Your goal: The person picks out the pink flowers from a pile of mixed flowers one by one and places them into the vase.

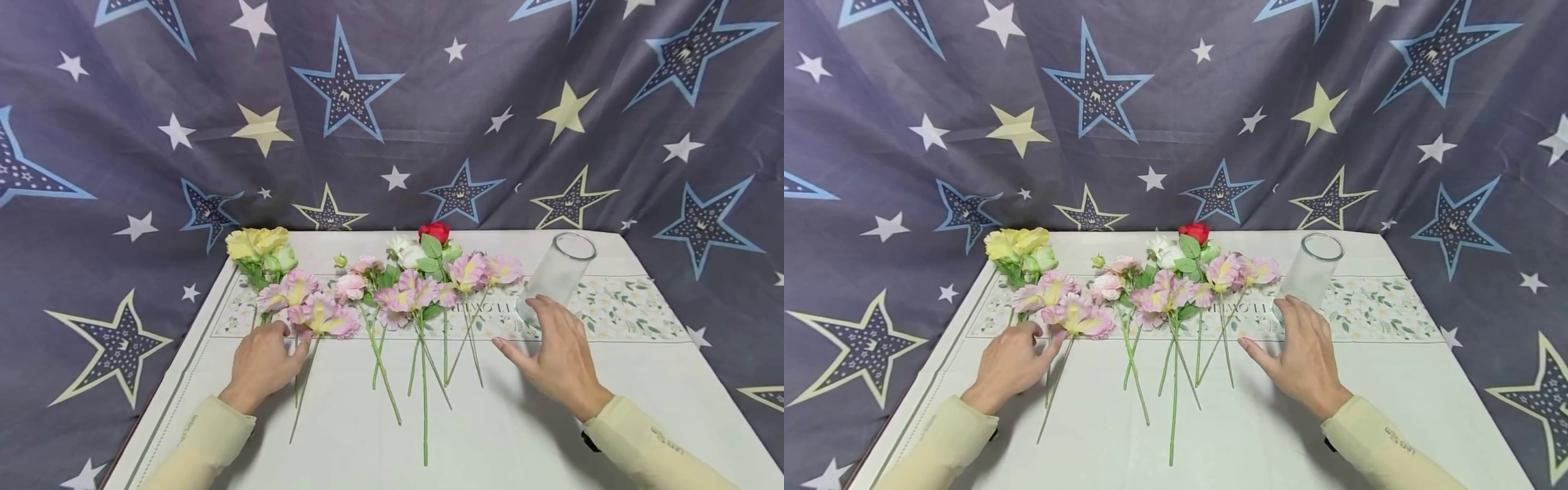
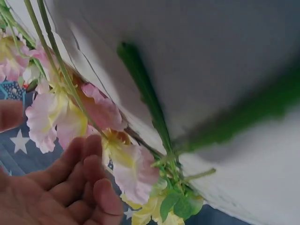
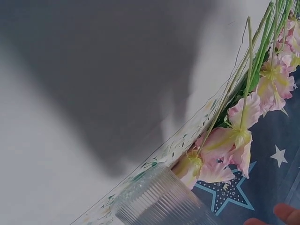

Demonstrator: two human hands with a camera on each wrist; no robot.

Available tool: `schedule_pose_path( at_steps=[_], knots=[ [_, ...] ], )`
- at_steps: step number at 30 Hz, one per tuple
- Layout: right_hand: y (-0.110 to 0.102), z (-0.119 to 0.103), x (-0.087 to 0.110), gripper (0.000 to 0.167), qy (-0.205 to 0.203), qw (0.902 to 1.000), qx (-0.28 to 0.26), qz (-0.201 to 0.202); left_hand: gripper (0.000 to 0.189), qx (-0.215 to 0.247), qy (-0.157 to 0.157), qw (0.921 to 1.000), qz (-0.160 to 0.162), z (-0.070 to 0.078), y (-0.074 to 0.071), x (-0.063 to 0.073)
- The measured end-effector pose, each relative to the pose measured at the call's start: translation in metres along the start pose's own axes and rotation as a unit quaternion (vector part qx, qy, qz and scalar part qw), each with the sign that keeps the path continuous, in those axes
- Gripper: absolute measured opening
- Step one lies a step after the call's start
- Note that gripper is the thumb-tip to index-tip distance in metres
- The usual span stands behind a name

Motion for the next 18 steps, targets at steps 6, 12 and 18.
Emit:
schedule_pose_path(
  at_steps=[6, 12, 18],
  knots=[
    [0.0002, -0.0013, 0.0005, 0.085, 0.004, 1.0, 0.0, -0.005, 0.039, -0.038, -0.055, 0.9941, -0.085, -0.0023, 0.0031, -0.001],
    [0.0009, -0.0029, 0.0009, 0.084, 0.007, 0.9999, -0.002, -0.009, 0.043, -0.049, -0.071, 0.9891, -0.12, -0.0043, 0.0069, -0.003],
    [0.0032, -0.0035, 0.003, 0.083, 0.003, 0.9999, -0.004, -0.009, 0.042, -0.044, -0.084, 0.9846, -0.147, -0.0048, 0.0101, -0.0023]
  ],
)
Point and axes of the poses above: each hand's wrist, its own x-axis away from the middle knuckle, its own y-axis out of the palm, z = x × y, the point moved 1 cm from there along -x, towards the middle knuckle, and after that the axes turned 8 degrees about -y, right-handed, at the moved point
